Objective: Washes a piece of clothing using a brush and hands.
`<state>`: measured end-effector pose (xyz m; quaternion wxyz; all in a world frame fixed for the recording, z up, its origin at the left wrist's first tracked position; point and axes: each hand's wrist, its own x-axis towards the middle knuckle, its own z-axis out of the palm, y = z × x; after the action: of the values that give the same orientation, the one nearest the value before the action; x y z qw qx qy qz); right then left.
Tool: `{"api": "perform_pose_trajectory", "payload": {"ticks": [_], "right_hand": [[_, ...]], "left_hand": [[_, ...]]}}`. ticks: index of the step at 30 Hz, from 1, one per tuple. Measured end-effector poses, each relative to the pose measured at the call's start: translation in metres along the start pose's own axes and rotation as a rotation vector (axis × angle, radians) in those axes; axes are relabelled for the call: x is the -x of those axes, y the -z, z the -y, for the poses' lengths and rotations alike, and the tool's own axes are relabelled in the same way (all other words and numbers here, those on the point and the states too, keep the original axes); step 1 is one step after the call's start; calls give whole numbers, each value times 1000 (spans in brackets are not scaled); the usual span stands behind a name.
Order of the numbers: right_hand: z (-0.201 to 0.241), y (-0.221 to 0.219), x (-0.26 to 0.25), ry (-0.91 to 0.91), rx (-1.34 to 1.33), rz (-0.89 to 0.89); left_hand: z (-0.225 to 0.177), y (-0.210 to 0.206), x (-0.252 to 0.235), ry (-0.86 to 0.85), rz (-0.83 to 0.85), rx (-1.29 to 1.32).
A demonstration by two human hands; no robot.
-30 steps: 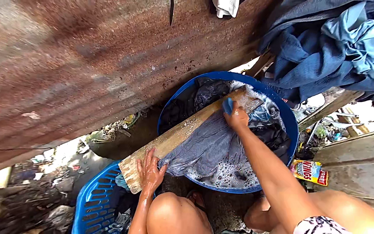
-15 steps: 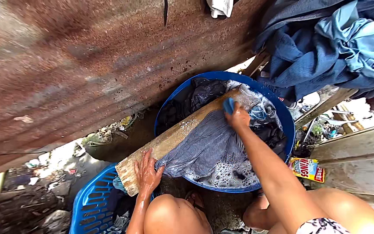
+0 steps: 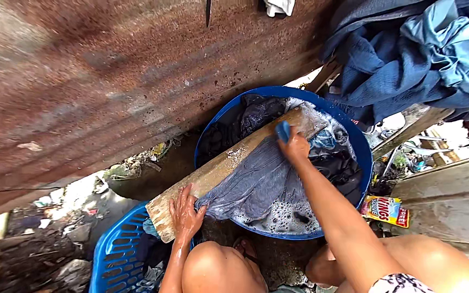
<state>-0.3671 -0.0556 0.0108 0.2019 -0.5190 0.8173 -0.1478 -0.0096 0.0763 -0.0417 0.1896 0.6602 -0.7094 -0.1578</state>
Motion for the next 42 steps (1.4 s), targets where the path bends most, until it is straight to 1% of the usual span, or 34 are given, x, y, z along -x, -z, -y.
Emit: {"api": "perform_pose_trajectory", "payload": {"ticks": [1, 2, 3, 4, 6, 7, 8, 9, 10, 13, 14, 15, 16, 17, 18, 19, 21, 22, 23, 25, 27, 29, 30, 31, 32, 33, 34, 35, 36, 37, 38, 39, 40, 42], "right_hand": [[5, -3, -2, -51, -8, -28], [20, -13, 9, -35, -9, -32], [42, -29, 36, 43, -5, 11], [67, -49, 71, 172, -5, 83], [107, -77, 145, 459, -27, 356], [115, -79, 165, 567, -10, 473], [114, -75, 168, 614, 6, 520], [104, -67, 155, 592, 6, 508], [88, -57, 129, 522, 1, 447], [20, -16, 28, 187, 3, 129], [6, -4, 4, 67, 6, 47], [2, 0, -8, -29, -3, -3], [9, -5, -7, -73, -7, -32], [27, -17, 7, -44, -1, -34], [49, -35, 36, 42, 5, 5], [74, -54, 74, 176, 4, 81], [113, -81, 147, 464, -33, 368], [121, -82, 166, 565, -17, 482], [119, -76, 167, 602, -4, 526], [91, -54, 127, 500, 8, 455], [40, -27, 60, 299, 6, 206], [-4, 1, 4, 56, 2, 27], [-12, 7, -7, -54, -10, -12], [-7, 6, -8, -111, -22, -42], [9, -4, 5, -88, -23, -46], [31, -22, 32, 3, -5, -15], [58, -45, 69, 142, 1, 51], [83, -66, 110, 304, -22, 165], [104, -78, 146, 448, -35, 336], [117, -83, 168, 563, -32, 461], [120, -81, 172, 624, -19, 510], [111, -74, 160, 617, -17, 492], [96, -61, 135, 545, -9, 456], [48, -32, 66, 334, 9, 232]], "left_hand": [[-1, 0, 0, 3, 1, -1], [-1, 0, 0, 8, 5, -1], [-1, 0, -1, 12, 9, -1], [-2, 0, -3, 14, 6, 2], [-1, 1, -1, 12, -5, 12], [0, 2, 1, 18, 1, 20], [1, 2, 2, 20, 4, 19], [2, 2, 2, 19, 8, 18], [3, 2, 1, 19, 6, 19], [1, 0, -1, 21, -1, 13], [0, 0, -1, 20, -1, 6], [0, 1, -1, 22, -1, -4], [0, 0, -2, 22, -5, -11], [1, -1, -2, 20, -9, -14], [1, -2, -3, 15, -10, -12], [2, -3, -5, 11, -16, -6], [4, -2, -1, 3, -32, 5], [5, -1, 1, 4, -30, 11], [5, 0, 2, 5, -27, 14], [4, 1, 2, 7, -19, 17], [3, 2, 1, 16, -14, 14], [0, 1, 0, 18, -12, 7], [0, 1, -1, 16, -11, -1], [0, 2, -2, 17, -12, -7], [2, 1, -3, 18, -10, -11], [3, 0, -5, 18, -6, -12], [3, -1, -7, 16, -6, -9], [3, -1, -6, 12, -10, -9], [3, 0, -4, 11, -13, -2], [5, 1, -1, 14, -12, 11], [6, 2, 0, 15, -15, 14], [6, 2, 0, 16, -11, 17], [5, 3, -1, 17, -5, 20], [4, 3, -2, 21, -5, 21]]}}
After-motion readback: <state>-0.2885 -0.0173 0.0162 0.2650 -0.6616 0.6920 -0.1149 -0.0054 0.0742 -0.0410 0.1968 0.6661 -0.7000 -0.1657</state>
